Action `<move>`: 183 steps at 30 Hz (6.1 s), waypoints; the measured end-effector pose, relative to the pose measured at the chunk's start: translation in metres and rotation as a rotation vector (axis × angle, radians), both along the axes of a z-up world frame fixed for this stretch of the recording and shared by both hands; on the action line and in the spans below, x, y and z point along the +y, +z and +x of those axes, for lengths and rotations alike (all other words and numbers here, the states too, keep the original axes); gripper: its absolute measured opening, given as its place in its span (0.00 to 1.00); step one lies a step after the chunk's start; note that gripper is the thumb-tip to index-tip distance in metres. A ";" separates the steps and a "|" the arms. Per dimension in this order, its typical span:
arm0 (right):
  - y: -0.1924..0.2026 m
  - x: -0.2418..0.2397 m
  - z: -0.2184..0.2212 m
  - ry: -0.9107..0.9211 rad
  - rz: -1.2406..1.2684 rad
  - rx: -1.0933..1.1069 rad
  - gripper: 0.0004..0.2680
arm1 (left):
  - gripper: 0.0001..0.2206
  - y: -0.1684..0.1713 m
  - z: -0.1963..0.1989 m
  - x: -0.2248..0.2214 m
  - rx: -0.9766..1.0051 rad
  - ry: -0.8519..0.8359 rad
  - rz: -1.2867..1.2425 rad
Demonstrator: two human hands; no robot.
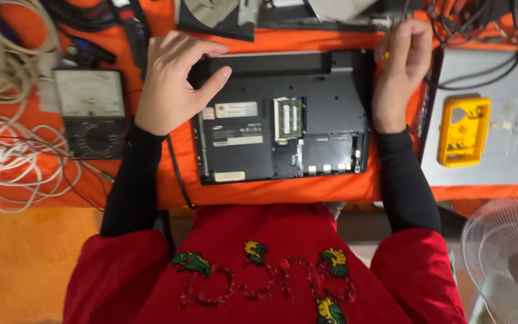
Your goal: The recorder is shown disassembling a laptop and using a hairdryer to apply heat to the internal components.
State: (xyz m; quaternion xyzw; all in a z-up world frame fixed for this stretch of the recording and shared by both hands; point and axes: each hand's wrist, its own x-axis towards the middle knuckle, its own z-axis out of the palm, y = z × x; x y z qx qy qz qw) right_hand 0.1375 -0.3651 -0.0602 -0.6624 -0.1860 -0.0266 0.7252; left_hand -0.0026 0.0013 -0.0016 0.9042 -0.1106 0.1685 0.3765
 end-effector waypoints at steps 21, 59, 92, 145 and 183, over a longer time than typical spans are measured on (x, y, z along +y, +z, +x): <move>0.011 -0.003 -0.007 -0.011 -0.103 -0.207 0.05 | 0.05 0.002 0.001 0.004 -0.116 -0.063 0.267; 0.090 0.025 -0.204 0.084 -0.920 -0.553 0.20 | 0.25 0.044 -0.181 -0.015 0.076 0.144 0.503; 0.109 0.151 -0.184 0.773 -0.919 -1.041 0.12 | 0.41 -0.004 -0.118 -0.013 0.089 0.135 0.053; 0.093 0.021 -0.181 -0.216 -0.762 -0.415 0.12 | 0.41 -0.030 -0.120 -0.027 0.188 0.040 -0.395; 0.051 -0.011 -0.171 -0.228 -0.547 -0.054 0.18 | 0.36 -0.027 -0.135 -0.064 -0.005 -0.141 -1.447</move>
